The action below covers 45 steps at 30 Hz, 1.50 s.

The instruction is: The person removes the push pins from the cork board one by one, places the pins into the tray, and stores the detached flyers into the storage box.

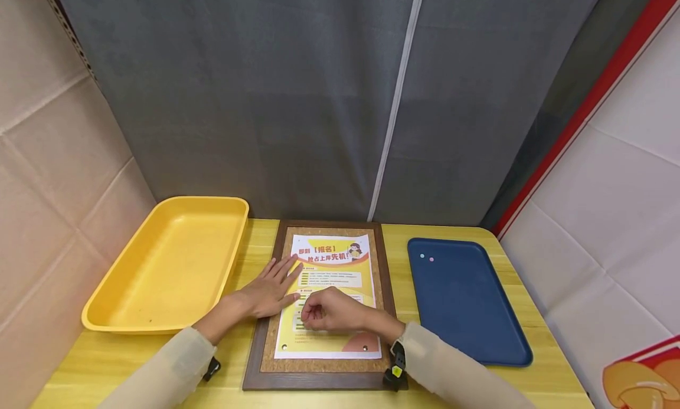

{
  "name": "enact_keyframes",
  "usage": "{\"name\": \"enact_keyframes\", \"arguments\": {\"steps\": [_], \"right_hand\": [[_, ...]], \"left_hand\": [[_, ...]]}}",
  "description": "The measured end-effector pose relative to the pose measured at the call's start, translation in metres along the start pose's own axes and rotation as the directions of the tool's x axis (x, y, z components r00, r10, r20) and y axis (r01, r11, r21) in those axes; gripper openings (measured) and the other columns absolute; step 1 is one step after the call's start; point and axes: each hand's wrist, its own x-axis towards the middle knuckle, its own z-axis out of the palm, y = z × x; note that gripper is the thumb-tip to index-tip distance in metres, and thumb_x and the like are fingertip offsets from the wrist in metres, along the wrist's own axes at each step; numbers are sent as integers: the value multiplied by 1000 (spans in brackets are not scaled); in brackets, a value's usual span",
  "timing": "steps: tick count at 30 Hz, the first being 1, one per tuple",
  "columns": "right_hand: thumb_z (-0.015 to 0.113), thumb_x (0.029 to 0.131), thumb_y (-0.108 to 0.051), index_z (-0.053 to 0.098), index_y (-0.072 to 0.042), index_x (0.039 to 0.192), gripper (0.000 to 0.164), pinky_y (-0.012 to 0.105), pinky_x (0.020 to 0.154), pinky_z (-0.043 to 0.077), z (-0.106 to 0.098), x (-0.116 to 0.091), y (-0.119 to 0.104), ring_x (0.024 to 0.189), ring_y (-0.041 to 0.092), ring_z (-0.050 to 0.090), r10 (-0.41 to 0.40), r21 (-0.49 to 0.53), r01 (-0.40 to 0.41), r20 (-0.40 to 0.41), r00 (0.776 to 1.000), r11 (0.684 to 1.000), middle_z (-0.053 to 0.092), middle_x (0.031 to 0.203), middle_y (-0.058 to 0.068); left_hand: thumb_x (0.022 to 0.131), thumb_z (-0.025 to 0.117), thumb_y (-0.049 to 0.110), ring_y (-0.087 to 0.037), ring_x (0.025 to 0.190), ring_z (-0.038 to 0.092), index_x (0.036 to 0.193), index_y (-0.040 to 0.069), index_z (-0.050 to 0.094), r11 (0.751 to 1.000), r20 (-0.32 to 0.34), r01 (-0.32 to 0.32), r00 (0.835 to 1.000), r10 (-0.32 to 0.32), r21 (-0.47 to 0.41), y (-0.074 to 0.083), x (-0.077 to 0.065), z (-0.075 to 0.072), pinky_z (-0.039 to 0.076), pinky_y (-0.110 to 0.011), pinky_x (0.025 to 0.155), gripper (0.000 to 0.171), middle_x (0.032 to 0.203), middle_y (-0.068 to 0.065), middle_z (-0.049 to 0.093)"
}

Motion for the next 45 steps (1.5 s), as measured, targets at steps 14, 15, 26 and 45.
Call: {"name": "enact_keyframes", "arguments": {"steps": [14, 15, 26, 45], "right_hand": [[81, 92, -7, 77, -11, 97, 8, 9, 67, 49, 27, 19, -16, 72, -10, 53, 21, -123, -15, 49, 999, 992, 67, 84, -11], [81, 92, -8, 77, -12, 97, 8, 8, 67, 49, 29, 20, -16, 72, -10, 53, 25, -131, -18, 49, 999, 991, 67, 84, -11], [84, 88, -17, 80, -19, 96, 9, 7, 72, 42, 38, 22, -18, 73, -10, 51, 12, -252, -6, 24, 1000, 968, 67, 85, -15], [83, 87, -12, 82, -20, 90, 8, 6, 71, 41, 43, 23, -22, 72, -11, 50, 21, -267, -18, 10, 1000, 964, 67, 80, -18]], "left_hand": [[114, 32, 53, -33, 165, -3, 172, 10, 8, 1000, -23, -10, 1000, 10, 6, 0, -1, 0, -2, -54, 132, 76, 178, -16, -3], [114, 32, 54, -33, 165, -3, 172, 10, 9, 1000, -26, -12, 1000, 12, 2, 0, -1, 0, -2, -54, 132, 76, 178, -16, -3], [114, 33, 53, -34, 165, -2, 172, 10, 8, 1000, -43, -20, 999, 19, -13, 0, 0, 3, -1, -55, 132, 77, 178, -16, -2], [114, 33, 53, -33, 165, -2, 172, 10, 8, 1000, -37, -13, 999, 12, -27, 2, -2, -1, -1, -54, 132, 76, 178, -16, -3]]}}
